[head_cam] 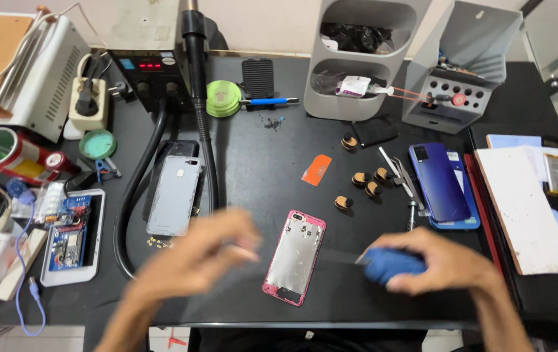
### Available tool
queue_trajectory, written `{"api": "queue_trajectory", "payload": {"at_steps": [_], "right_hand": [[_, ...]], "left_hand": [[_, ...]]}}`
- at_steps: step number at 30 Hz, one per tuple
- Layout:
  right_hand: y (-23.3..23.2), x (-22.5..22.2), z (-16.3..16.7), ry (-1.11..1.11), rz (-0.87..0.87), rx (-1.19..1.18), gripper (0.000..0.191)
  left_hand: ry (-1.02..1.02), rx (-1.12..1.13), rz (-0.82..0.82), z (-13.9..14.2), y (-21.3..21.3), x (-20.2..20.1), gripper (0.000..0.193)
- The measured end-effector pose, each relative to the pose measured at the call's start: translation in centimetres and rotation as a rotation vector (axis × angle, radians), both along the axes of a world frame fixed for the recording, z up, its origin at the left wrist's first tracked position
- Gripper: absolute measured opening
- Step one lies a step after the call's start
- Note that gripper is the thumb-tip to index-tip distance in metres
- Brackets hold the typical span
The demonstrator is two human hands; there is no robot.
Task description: The person uses a blue electric screwdriver to remove screws from the back of a pink smartphone. They place the removed screws on the workbench and continue unscrewing multiple locations on the device.
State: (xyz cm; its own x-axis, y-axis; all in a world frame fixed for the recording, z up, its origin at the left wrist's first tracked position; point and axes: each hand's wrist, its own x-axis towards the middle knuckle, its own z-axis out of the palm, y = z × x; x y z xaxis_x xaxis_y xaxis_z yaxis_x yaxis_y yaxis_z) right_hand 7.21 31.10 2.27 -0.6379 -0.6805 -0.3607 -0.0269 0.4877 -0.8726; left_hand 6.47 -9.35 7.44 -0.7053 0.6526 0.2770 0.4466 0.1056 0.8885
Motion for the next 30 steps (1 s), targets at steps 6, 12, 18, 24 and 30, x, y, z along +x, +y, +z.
{"api": "queue_trajectory", "payload": {"at_steps": [6,12,18,24,30], "right_hand": [[1.5,-0.1,-1.7,-0.14,-0.28,-0.194,0.06],[-0.9,-0.2,-2.0,0.048,-0.219,-0.019,0.048],[-1.8,-0.3,-1.2,-0.045,-0.319,0.088,0.045],[-0.9,0.1,-0.8,-0.014,-0.359,0.061,0.044],[-0.2,0.5,-0.8,0.024,-0.4,-0.003,0.046]], "left_hand": [[-0.185,-0.036,0.181,-2.4,-1.0,-1.2,0.011],[0.015,-0.306,0.295,-6.8,1.7,-3.0,0.006],[0.4,-0.427,0.492,-10.1,5.0,-10.3,0.02],[0.492,-0.595,0.628,-13.2,7.1,-16.7,0.033],[0.537,-0.688,0.705,-13.6,6.7,-14.5,0.029]]}}
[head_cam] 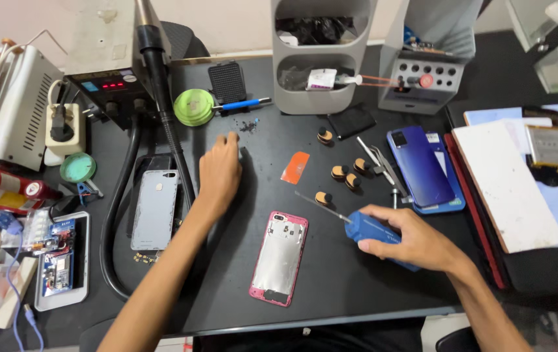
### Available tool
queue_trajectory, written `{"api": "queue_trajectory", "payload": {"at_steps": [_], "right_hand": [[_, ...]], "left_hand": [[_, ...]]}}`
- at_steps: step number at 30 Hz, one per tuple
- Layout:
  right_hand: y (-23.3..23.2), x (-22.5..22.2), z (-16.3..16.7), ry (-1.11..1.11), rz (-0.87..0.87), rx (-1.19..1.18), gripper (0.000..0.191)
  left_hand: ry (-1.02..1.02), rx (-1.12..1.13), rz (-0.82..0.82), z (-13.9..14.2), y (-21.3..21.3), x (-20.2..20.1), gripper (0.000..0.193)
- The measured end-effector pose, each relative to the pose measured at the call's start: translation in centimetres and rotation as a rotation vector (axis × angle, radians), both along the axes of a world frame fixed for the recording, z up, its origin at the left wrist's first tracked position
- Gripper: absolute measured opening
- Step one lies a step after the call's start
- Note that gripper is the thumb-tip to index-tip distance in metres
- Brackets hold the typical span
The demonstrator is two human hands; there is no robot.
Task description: The person uses a blue electric screwdriver to remove screws from the back of a pink smartphone. They place the removed screws on the workbench and continue unscrewing multiple locations on the device.
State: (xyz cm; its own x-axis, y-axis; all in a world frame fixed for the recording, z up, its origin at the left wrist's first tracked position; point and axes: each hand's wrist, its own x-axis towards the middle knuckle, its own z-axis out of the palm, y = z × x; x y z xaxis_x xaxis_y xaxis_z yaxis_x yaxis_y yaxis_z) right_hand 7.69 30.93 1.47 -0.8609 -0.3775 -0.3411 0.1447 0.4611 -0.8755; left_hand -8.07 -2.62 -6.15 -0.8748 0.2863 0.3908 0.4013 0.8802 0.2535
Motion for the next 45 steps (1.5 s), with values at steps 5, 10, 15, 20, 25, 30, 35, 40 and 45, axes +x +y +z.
{"api": "queue_trajectory", "payload": {"at_steps": [5,10,15,20,25,30,35,40,45], "right_hand": [[-0.7,0.2,-0.1,-0.054,-0.109,-0.057,0.047],[-1.8,0.6,0.1,-0.01,-0.123,-0.036,0.047],[-2.7,1.1,0.3,0.025,-0.113,-0.005,0.047],[-2.7,1.4,0.3,0.129,-0.116,0.015,0.049],[-2.4,1.6,0.3,0.068,-0.185,-0.048,0.047],[-2.6,1.6,0.3,0.12,-0.225,-0.094,0.043],[-2.9,1.8,0.0,0.11,-0.22,-0.169,0.048],[-3.7,2.1,-0.8,0.11,-0.182,-0.133,0.051],[-4.4,2.1,-1.5,0.141,-0.154,-0.08,0.051]], "left_hand": [[-0.314,-0.149,0.077,1.9,2.3,9.0,0.079],[-0.365,-0.279,0.074,3.5,6.6,17.4,0.121],[-0.435,-0.235,0.084,4.3,7.5,18.2,0.126],[-0.715,-0.011,0.081,3.2,5.8,16.7,0.093],[-0.688,0.581,-0.154,1.0,2.7,13.6,0.048],[-1.19,1.372,-0.162,0.3,0.6,10.5,0.041],[-1.276,1.767,-0.076,0.0,0.3,10.4,0.05],[-1.372,2.018,-0.449,0.3,0.6,11.3,0.056],[-1.328,1.897,-0.502,1.3,0.5,11.5,0.066]]}}
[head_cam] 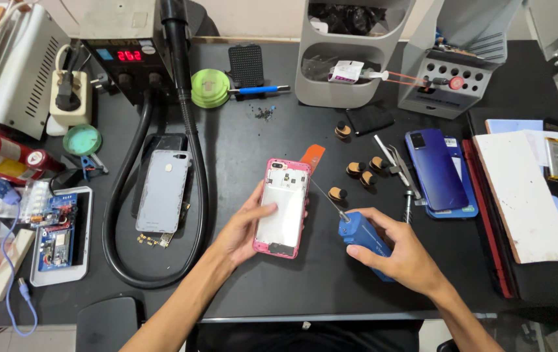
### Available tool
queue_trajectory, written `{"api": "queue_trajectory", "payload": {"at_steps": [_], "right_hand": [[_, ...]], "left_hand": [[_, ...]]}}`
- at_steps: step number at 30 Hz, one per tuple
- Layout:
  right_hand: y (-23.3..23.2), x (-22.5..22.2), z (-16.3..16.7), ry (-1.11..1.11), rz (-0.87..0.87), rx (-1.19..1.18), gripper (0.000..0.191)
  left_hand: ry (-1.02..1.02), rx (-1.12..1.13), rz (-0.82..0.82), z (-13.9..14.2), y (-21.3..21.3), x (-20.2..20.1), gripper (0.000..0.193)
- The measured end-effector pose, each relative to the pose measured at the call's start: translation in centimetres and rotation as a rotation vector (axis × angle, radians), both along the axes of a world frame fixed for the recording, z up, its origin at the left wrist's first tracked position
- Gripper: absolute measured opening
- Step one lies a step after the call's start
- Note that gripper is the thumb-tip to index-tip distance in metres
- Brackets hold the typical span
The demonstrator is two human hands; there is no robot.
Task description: The person uses a blue electric screwdriver to remove screws from the back of a pink smartphone. They place the removed screws on the workbench and continue unscrewing multiple locations on the device.
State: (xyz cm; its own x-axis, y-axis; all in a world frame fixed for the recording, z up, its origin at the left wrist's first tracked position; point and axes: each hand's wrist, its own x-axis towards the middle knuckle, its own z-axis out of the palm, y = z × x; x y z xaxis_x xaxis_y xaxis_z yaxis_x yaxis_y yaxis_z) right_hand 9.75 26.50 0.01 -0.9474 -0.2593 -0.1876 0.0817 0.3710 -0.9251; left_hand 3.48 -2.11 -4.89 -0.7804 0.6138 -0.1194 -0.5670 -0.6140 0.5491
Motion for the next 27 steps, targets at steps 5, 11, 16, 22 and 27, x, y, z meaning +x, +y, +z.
{"api": "queue_trajectory", "payload": {"at_steps": [5,11,16,22,27], "right_hand": [[-0.3,0.0,-0.3,-0.02,-0.006,0.024,0.053],[-0.4,0.2,-0.5,0.03,-0.005,0.029,0.053],[-0.4,0.3,-0.3,0.065,-0.005,0.039,0.052],[-1.2,0.3,0.6,0.063,-0.019,0.112,0.05],[-2.3,0.5,1.5,0.117,-0.01,0.274,0.05]], "left_hand": [[0.15,-0.168,-0.002,0.2,0.0,0.6,0.073],[-0.004,0.162,-0.076,0.5,-0.3,0.9,0.065],[0.071,-0.179,0.022,1.4,-0.4,1.1,0.068],[0.022,-0.238,0.051,2.0,0.0,1.1,0.073],[-0.015,-0.285,0.033,1.8,0.0,1.4,0.094]]}}
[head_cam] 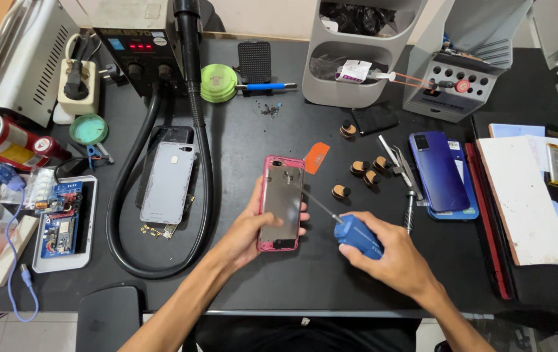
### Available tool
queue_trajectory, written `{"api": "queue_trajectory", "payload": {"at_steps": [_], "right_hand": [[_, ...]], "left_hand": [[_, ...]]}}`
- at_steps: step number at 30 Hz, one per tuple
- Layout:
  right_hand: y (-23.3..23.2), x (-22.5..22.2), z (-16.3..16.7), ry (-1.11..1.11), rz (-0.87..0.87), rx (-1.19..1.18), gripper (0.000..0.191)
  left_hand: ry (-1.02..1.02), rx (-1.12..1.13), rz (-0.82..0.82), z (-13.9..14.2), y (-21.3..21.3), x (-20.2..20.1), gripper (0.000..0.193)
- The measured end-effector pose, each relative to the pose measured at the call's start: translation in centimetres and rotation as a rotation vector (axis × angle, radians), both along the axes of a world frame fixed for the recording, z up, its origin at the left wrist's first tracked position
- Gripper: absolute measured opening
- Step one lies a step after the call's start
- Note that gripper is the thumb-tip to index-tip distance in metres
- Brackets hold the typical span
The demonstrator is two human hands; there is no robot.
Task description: The person uses a blue electric screwdriver to remove screws from the back of a pink smartphone. They place the removed screws on the workbench and continue unscrewing multiple locations on the device.
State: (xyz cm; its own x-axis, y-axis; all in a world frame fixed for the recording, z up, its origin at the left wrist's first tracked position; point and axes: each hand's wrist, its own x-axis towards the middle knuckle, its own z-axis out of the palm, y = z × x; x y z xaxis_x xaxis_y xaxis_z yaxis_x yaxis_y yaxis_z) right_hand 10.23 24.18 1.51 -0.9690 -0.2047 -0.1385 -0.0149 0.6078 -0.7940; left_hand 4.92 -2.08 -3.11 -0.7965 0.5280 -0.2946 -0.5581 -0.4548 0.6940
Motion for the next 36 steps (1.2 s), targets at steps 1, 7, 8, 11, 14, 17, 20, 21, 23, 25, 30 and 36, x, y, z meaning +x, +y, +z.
{"api": "queue_trajectory", "payload": {"at_steps": [1,7,8,11,14,17,20,21,23,25,30,36], "right_hand": [[-0.3,0.1,0.1,0.005,-0.001,0.025,0.051],[-1.5,0.7,0.1,0.102,0.001,0.12,0.053],[-1.5,0.8,0.1,0.106,-0.006,0.126,0.053],[-1.6,0.8,0.0,0.11,-0.011,0.135,0.053],[-1.7,0.7,-0.1,0.092,-0.011,0.137,0.053],[-1.7,0.7,-0.1,0.068,0.003,0.134,0.053],[-1.8,0.8,0.0,0.063,0.012,0.146,0.053],[-1.8,0.9,0.1,0.065,0.014,0.152,0.053],[-1.8,0.9,0.2,0.063,0.032,0.162,0.051],[-1.8,0.8,0.4,0.069,0.043,0.166,0.051],[-1.7,0.9,0.4,0.031,0.041,0.181,0.05],[-1.5,0.8,0.3,0.105,0.083,0.152,0.05]], "left_hand": [[0.004,-0.011,-0.01,-0.1,0.1,0.2,0.099],[0.145,-0.135,-0.072,-1.0,0.4,0.9,0.105],[0.156,-0.147,-0.078,-1.1,0.4,1.0,0.104],[0.185,-0.214,-0.097,-1.3,0.5,1.1,0.107],[0.196,-0.2,-0.106,-1.4,0.6,1.1,0.107],[0.216,-0.203,-0.102,-1.7,0.6,1.1,0.106],[0.23,-0.183,-0.102,-1.9,0.6,1.1,0.107],[0.236,-0.196,-0.098,-2.0,0.6,1.1,0.107],[0.249,-0.223,-0.093,-2.0,0.6,1.1,0.107],[0.25,-0.221,-0.09,-2.0,0.6,1.1,0.106],[0.23,-0.228,-0.089,-1.7,0.7,1.3,0.102],[0.268,-0.243,-0.069,-0.9,0.8,1.4,0.098]]}}
